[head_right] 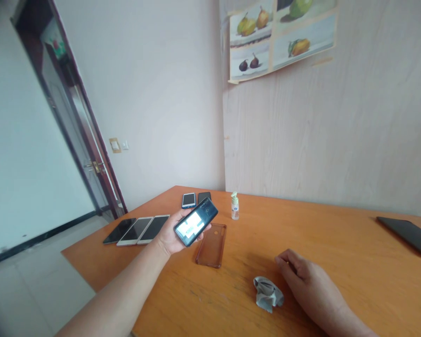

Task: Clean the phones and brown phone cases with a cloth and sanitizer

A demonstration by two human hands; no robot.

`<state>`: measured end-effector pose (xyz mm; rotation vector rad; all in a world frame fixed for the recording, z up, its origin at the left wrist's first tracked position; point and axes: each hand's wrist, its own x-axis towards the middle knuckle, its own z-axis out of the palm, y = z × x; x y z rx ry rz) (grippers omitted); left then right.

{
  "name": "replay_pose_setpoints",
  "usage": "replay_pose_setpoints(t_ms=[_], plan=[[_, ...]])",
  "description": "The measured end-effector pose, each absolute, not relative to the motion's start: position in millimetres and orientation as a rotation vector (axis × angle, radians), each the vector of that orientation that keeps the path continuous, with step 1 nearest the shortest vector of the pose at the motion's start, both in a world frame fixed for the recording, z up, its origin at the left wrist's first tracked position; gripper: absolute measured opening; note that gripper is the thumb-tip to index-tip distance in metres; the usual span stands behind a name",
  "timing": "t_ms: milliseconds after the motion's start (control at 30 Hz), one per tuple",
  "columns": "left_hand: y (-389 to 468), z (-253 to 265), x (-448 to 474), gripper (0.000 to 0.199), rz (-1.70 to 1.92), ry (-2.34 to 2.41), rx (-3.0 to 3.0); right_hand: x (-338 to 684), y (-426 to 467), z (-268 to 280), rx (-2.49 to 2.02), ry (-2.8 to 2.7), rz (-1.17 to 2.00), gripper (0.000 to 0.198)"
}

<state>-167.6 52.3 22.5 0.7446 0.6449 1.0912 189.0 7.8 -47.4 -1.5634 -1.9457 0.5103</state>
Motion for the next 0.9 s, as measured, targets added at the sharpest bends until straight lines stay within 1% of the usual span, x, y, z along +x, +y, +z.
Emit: replay_pose_setpoints(t_ms=[167, 300, 467, 567, 733, 900], plan=[[48, 25, -159, 0.037, 1.104, 0.708, 0.835, 188, 7, -45, -1.58, -1.951, 0.504, 0.033], [43, 33, -144, 0.045, 1.074, 0.802, 0.969, 186, 6, -41, -1.585, -1.928, 0.508, 0.031], [29, 42, -109, 0.046, 0.977, 0.972, 1.162, 183, 6, -37, -1.58, -1.911, 0.492, 0.031], [22, 35, -84, 0.05, 1.014, 1.095, 1.39, 181, 5, -34, -1.588, -1.91, 0.485, 0.031], [15, 11, -53, 0.06, 0.899, 1.391, 1.873, 179, 4, -32, -1.605, -1.891, 0.463, 0.029], [12, 1, -42, 0.06, 0.739, 1.517, 2.287, 177, 3, -30, -1.614, -1.868, 0.455, 0.027]])
